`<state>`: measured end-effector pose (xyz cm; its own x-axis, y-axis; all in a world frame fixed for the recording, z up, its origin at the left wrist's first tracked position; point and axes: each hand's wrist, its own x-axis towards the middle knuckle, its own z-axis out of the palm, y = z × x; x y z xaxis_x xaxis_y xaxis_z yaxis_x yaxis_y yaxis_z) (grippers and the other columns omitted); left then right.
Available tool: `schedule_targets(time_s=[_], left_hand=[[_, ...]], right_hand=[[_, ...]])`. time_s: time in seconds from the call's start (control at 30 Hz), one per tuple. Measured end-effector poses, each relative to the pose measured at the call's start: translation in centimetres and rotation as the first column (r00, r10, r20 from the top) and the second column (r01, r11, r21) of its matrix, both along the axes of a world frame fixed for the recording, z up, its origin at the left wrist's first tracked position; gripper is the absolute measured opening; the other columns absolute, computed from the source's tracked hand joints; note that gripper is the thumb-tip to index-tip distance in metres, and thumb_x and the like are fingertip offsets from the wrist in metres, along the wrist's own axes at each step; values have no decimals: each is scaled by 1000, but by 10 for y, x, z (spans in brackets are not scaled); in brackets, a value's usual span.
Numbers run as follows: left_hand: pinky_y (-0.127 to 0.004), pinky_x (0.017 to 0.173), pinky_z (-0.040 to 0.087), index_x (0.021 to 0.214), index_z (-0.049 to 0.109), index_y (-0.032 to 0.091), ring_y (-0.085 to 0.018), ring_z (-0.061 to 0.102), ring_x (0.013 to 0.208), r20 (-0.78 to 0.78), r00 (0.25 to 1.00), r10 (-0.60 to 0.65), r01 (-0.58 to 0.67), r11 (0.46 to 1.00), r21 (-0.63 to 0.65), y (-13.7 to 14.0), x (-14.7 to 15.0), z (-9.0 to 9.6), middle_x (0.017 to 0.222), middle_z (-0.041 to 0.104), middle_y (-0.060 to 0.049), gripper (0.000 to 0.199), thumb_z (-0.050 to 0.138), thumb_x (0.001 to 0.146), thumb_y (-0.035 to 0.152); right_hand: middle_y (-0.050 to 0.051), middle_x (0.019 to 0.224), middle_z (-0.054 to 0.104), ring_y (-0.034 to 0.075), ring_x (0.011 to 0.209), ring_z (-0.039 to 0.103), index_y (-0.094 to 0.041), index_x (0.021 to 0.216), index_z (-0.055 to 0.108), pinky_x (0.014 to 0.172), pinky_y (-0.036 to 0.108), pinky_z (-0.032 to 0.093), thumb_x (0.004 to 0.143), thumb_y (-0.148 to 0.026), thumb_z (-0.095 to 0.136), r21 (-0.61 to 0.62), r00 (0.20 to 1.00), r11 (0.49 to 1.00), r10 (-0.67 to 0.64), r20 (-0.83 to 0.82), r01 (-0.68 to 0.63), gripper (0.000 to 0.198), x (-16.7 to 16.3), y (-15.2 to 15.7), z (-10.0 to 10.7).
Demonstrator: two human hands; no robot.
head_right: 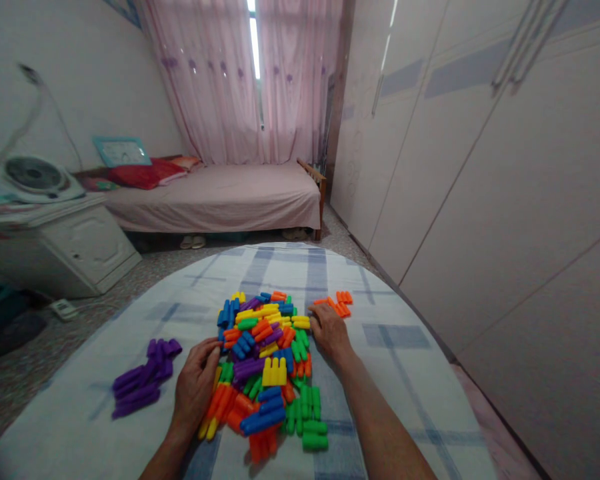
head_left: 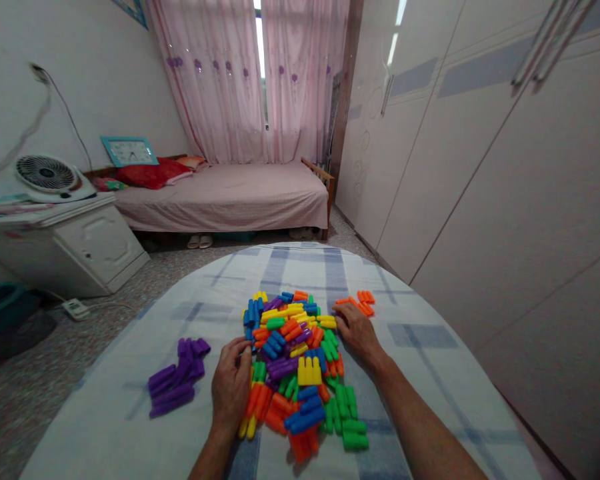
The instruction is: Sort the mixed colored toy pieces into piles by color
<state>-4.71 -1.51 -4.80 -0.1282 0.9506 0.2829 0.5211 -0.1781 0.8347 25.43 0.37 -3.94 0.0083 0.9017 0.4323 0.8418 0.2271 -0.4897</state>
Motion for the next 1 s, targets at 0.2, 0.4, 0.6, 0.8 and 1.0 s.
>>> schedule_targets(time_s=[0.2, 0.4, 0.6, 0.8, 1.0], left_hand=[[-36, 93, 45, 92, 64, 20, -21, 57, 103, 5, 1000, 5, -5, 1000, 23, -1, 2, 2, 109, 61, -6, 29, 44, 85, 39], [-37, 93, 45, 91, 65, 21, -22, 57, 103, 14, 1000, 17, -17, 1000, -1, -3, 4, 6, 110, 60, -7, 29, 44, 84, 40], [-36, 92, 46, 89, 65, 21, -21, 58, 102, 39, 999, 19, -19, 1000, 5, -3, 6, 9, 107, 61, -7, 28, 44, 84, 40], [-36, 90, 47, 88, 65, 20, -22, 59, 101, 22, 1000, 21, -21, 999, 25, -2, 6, 7, 106, 62, -7, 28, 44, 83, 39], [-35, 89, 47, 88, 65, 21, -21, 59, 101, 18, 1000, 20, -20, 999, 31, -4, 7, 9, 107, 62, -7, 26, 45, 84, 37]], right_hand=[[13, 118, 60, 23, 113, 51, -14, 111, 60, 101, 40, 39, 80, -18, 44, 38, 995, 996, -81, 58, 79, 35, 10, 5, -7], [9, 111, 64, 21, 106, 57, -19, 109, 62, 97, 40, 43, 83, -22, 42, 19, 994, 997, -66, -87, 68, 33, 9, 5, -6], [8, 113, 64, 20, 102, 60, -20, 114, 60, 89, 36, 47, 83, -29, 45, -91, 989, 996, 2, -148, -16, 36, -12, 38, 16], [9, 121, 62, 22, 110, 57, -17, 119, 59, 96, 36, 42, 81, -26, 53, -204, 998, 977, 53, -16, -55, 39, -48, 74, 19], [8, 110, 66, 22, 101, 59, -20, 110, 64, 89, 35, 44, 81, -30, 54, -239, 999, 970, 36, 10, -33, 32, -54, 82, 14]])
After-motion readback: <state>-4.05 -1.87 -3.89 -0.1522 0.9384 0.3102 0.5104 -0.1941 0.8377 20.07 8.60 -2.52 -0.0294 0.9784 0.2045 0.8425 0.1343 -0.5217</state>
